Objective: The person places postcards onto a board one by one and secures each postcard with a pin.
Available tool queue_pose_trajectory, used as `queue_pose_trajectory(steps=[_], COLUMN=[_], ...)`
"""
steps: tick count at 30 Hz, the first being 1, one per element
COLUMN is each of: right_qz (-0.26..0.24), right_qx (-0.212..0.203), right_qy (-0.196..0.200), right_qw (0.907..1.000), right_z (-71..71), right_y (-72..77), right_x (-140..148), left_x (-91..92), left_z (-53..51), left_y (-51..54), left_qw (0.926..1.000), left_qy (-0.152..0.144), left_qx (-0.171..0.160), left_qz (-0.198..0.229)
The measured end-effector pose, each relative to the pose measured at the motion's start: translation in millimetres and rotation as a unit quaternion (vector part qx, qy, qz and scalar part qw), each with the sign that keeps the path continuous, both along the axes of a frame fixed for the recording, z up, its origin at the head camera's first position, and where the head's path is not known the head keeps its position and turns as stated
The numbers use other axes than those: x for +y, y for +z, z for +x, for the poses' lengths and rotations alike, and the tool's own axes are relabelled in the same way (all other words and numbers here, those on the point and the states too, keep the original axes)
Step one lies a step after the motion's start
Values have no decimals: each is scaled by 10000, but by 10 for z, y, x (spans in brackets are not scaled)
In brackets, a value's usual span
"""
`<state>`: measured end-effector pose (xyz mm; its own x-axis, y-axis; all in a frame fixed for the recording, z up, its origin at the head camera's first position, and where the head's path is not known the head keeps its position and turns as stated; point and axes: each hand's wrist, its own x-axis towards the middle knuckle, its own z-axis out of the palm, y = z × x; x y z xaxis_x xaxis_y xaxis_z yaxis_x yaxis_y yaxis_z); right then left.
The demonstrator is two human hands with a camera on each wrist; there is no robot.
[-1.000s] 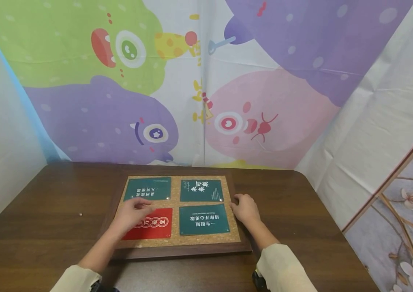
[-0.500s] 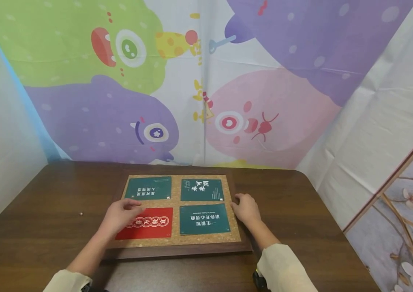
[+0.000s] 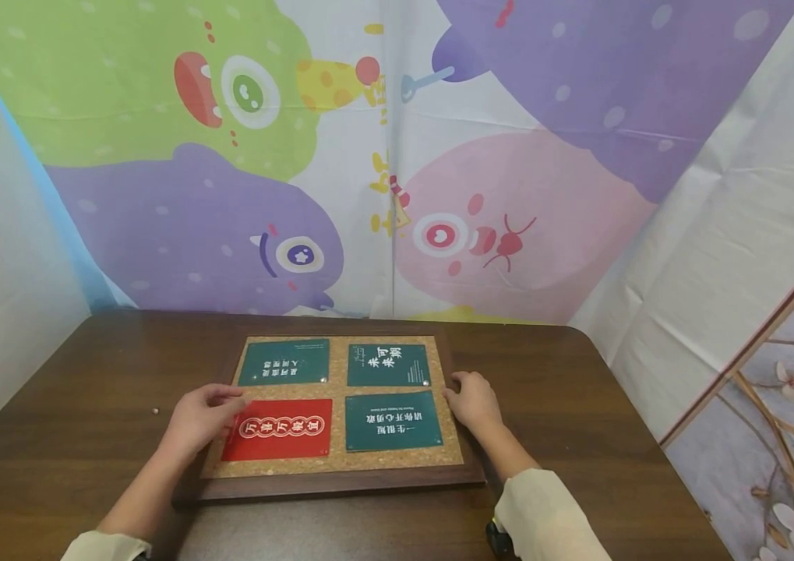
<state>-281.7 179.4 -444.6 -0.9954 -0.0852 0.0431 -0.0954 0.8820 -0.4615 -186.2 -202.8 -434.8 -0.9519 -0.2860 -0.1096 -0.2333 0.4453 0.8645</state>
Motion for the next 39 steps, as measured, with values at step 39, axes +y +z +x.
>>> queue_pose_trajectory(steps=[39], right_qz=[-20], right_qx=[46], right_qy=[57], right_qw=[10000], right_z=[11], right_y=[4], right_x=[1], left_x=[-805], left_z=[257], left_y=[-19], left_qw=[9979], left_qy=[348], left_qx=[-180], left_qz=[-508])
